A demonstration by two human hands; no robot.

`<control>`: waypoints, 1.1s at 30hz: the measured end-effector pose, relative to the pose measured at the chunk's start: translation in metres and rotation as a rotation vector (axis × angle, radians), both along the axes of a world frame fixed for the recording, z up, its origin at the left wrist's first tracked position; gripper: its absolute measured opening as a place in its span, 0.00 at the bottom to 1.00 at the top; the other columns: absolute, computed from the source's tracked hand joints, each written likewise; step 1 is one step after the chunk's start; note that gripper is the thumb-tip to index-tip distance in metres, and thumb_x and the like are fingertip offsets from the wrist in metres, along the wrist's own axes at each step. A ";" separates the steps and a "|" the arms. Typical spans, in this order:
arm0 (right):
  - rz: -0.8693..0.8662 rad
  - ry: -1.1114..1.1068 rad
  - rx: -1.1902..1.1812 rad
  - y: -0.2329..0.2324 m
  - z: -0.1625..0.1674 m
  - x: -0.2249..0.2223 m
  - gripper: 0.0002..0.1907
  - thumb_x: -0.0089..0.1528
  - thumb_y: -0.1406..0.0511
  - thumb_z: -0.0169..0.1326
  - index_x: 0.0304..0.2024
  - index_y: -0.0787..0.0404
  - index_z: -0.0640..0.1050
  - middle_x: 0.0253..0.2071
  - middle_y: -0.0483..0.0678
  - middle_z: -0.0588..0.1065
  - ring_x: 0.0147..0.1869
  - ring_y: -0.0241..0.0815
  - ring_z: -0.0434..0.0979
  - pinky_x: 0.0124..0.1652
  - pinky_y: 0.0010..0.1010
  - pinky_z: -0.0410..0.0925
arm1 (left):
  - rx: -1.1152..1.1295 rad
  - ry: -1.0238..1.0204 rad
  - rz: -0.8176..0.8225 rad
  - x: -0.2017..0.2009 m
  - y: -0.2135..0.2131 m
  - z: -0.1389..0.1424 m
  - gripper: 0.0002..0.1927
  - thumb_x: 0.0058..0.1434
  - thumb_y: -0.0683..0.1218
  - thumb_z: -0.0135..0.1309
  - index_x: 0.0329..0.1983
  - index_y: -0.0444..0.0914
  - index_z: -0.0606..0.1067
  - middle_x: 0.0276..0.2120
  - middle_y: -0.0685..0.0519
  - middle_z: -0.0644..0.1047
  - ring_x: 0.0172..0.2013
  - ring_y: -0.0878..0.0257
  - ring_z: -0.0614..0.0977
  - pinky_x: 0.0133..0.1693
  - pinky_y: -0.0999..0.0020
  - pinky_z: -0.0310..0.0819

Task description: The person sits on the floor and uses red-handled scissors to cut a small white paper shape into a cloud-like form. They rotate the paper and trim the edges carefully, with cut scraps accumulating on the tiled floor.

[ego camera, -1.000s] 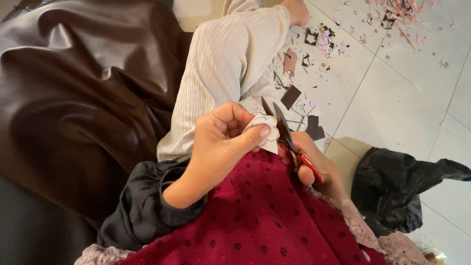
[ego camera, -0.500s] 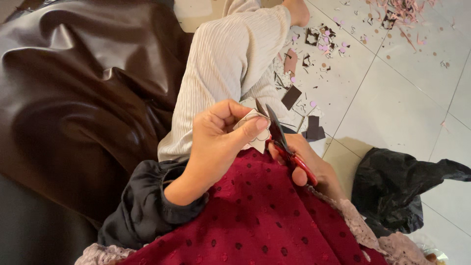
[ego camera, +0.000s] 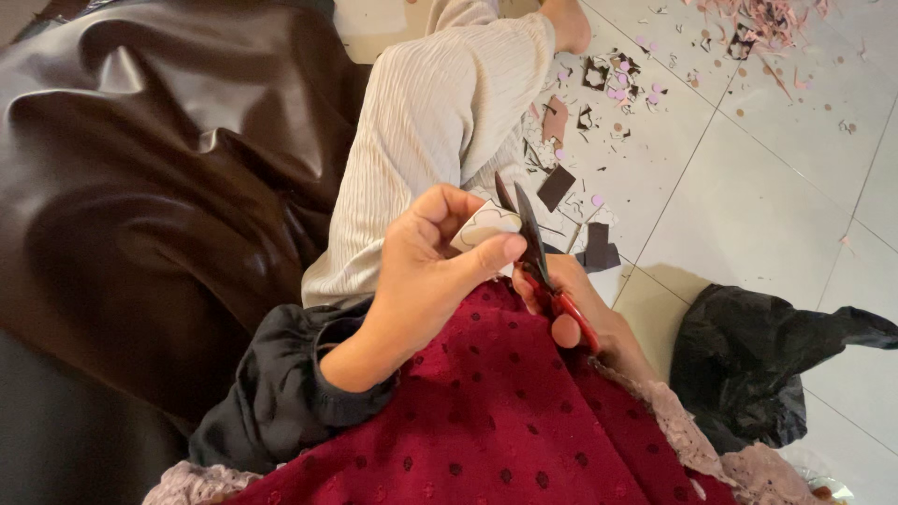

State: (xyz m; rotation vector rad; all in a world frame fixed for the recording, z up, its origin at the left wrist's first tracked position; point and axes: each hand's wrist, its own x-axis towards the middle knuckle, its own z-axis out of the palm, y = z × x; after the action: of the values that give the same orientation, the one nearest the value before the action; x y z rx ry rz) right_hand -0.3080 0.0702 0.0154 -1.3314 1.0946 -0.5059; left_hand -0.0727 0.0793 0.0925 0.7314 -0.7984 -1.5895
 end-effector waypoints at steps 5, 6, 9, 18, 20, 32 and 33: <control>0.123 0.025 -0.235 -0.001 0.005 0.003 0.21 0.61 0.49 0.54 0.25 0.57 0.69 0.23 0.38 0.66 0.26 0.28 0.63 0.26 0.20 0.55 | 0.024 0.024 0.018 0.001 -0.002 -0.003 0.09 0.62 0.36 0.63 0.42 0.30 0.74 0.35 0.51 0.81 0.34 0.69 0.82 0.38 0.77 0.79; 0.107 0.030 -0.174 0.000 0.010 0.005 0.24 0.60 0.45 0.54 0.26 0.57 0.70 0.23 0.38 0.67 0.26 0.28 0.62 0.26 0.19 0.55 | 0.027 0.027 0.019 0.002 -0.002 -0.004 0.09 0.62 0.36 0.63 0.42 0.30 0.74 0.34 0.51 0.81 0.33 0.69 0.82 0.37 0.76 0.78; 0.139 -0.349 -0.124 0.006 0.030 0.012 0.41 0.51 0.29 0.59 0.33 0.58 0.70 0.32 0.37 0.66 0.34 0.28 0.62 0.33 0.18 0.54 | 0.046 0.007 0.020 0.005 -0.001 -0.004 0.09 0.62 0.36 0.62 0.42 0.30 0.76 0.34 0.50 0.81 0.33 0.69 0.81 0.35 0.76 0.76; 0.027 0.028 -0.261 0.002 0.037 0.002 0.53 0.39 0.19 0.47 0.35 0.58 0.74 0.22 0.35 0.64 0.25 0.27 0.61 0.28 0.21 0.55 | 0.012 0.102 0.065 0.012 -0.005 -0.005 0.07 0.66 0.39 0.59 0.44 0.30 0.78 0.35 0.50 0.83 0.34 0.67 0.84 0.40 0.73 0.82; 0.058 0.080 -0.277 0.006 0.028 -0.004 0.52 0.37 0.20 0.48 0.33 0.58 0.73 0.22 0.36 0.65 0.25 0.27 0.61 0.25 0.23 0.54 | 0.004 0.093 0.089 0.012 -0.005 -0.005 0.07 0.66 0.39 0.60 0.44 0.29 0.79 0.35 0.50 0.83 0.34 0.67 0.84 0.39 0.73 0.82; 0.103 0.109 -0.420 0.009 0.002 -0.010 0.49 0.40 0.21 0.44 0.28 0.57 0.71 0.22 0.37 0.65 0.23 0.28 0.62 0.25 0.23 0.56 | -0.040 0.013 0.126 0.006 -0.003 -0.005 0.08 0.65 0.39 0.62 0.43 0.29 0.80 0.35 0.51 0.83 0.33 0.70 0.82 0.38 0.76 0.80; 0.103 0.109 -0.421 0.009 0.000 -0.010 0.49 0.40 0.20 0.43 0.28 0.57 0.70 0.22 0.37 0.65 0.23 0.28 0.63 0.24 0.23 0.56 | -0.041 0.003 0.127 0.006 -0.004 -0.005 0.08 0.65 0.40 0.62 0.43 0.29 0.80 0.34 0.51 0.83 0.33 0.70 0.82 0.38 0.76 0.80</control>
State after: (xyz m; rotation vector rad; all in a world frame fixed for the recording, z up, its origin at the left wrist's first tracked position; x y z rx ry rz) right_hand -0.3177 0.0789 0.0159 -1.7913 1.0357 -0.6149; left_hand -0.0669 0.0758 0.0873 0.7357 -0.7647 -1.4563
